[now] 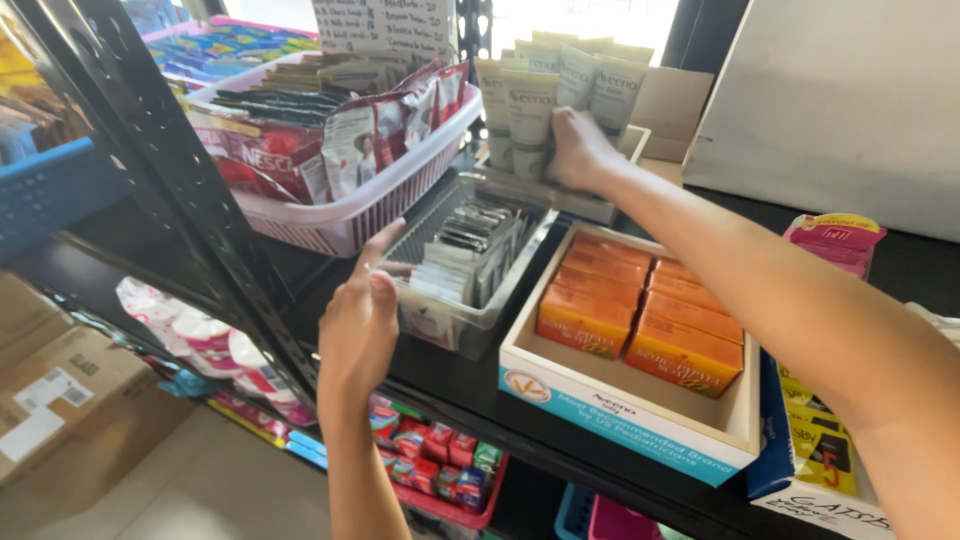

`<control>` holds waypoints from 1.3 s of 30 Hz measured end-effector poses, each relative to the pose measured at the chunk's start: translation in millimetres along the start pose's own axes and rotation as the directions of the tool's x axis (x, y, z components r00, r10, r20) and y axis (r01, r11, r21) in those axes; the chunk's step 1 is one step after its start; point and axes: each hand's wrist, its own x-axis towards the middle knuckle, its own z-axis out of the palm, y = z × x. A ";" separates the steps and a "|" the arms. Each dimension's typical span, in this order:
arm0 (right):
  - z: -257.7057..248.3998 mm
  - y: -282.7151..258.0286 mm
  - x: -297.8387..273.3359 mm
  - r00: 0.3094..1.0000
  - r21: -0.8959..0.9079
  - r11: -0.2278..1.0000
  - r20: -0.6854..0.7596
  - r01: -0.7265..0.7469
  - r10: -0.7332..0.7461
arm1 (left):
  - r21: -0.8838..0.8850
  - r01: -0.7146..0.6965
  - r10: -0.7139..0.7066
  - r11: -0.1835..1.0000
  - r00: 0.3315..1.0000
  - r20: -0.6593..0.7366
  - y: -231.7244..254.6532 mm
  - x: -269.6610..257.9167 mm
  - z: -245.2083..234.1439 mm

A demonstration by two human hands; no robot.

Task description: The person unpacks various skincare products from a cardboard box and arranges them on a metal shelf. They handle orange boxes, small white tubes, and larger bottles, placing them into designated trays and baskets on the shelf.

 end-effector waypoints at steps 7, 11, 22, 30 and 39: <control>-20.8 -43.9 -26.1 0.993 0.106 0.989 -0.030 -0.107 0.111 | 0.040 0.020 -0.021 0.999 0.999 0.031 2.7 -0.9 -1.3; -23.9 -58.3 -29.4 0.962 0.055 0.961 -0.027 -0.269 0.271 | 0.053 0.006 -0.008 0.999 0.999 0.031 1.9 -1.2 -2.3; -22.1 -37.0 -32.4 0.919 0.042 0.992 -0.374 -0.118 0.125 | 0.065 0.019 -0.022 0.998 0.998 0.051 3.0 -0.4 -0.3; -70.0 -4.1 -45.0 0.937 0.313 0.931 -0.227 -0.186 0.264 | 0.078 0.034 -0.036 0.996 0.999 0.024 6.3 -5.9 -1.1; -90.6 35.8 -50.6 0.968 0.203 0.979 -0.251 0.033 0.020 | 0.093 0.040 -0.043 0.995 0.999 0.027 2.4 -2.9 2.6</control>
